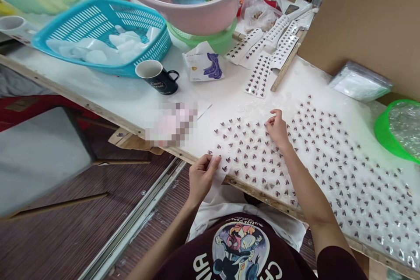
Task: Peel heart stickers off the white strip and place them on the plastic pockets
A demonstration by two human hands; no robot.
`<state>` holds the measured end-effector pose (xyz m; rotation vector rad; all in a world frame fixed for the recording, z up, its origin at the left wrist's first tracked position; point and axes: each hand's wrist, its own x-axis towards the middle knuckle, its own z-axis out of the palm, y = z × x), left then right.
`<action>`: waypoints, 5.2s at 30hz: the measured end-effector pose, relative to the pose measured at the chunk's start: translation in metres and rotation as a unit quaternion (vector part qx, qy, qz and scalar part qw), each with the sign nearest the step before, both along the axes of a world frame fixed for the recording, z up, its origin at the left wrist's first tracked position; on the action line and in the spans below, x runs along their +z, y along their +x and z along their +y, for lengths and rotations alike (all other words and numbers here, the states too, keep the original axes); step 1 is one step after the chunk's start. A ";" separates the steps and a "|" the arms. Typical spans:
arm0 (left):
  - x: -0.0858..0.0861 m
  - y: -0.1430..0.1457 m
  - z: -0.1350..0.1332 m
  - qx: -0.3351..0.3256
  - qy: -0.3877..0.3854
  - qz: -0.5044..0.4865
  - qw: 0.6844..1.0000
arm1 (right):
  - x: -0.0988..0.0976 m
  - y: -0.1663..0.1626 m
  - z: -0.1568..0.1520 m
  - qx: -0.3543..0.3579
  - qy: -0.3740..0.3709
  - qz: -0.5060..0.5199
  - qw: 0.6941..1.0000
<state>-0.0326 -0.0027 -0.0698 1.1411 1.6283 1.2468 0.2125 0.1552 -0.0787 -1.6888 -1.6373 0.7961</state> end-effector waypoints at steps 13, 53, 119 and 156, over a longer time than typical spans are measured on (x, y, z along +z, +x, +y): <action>0.000 0.000 0.000 0.002 -0.009 -0.009 1.000 | 0.005 -0.003 -0.002 0.021 0.058 -0.116 0.991; -0.001 0.001 -0.001 0.008 -0.010 -0.013 1.000 | -0.015 0.012 -0.048 0.114 0.170 -0.204 0.957; -0.004 0.003 0.002 0.003 0.004 -0.105 0.994 | 0.036 -0.072 -0.116 0.216 0.157 0.040 0.963; -0.003 0.005 0.000 0.009 -0.014 -0.046 0.999 | 0.045 -0.097 -0.101 0.184 0.038 0.192 0.963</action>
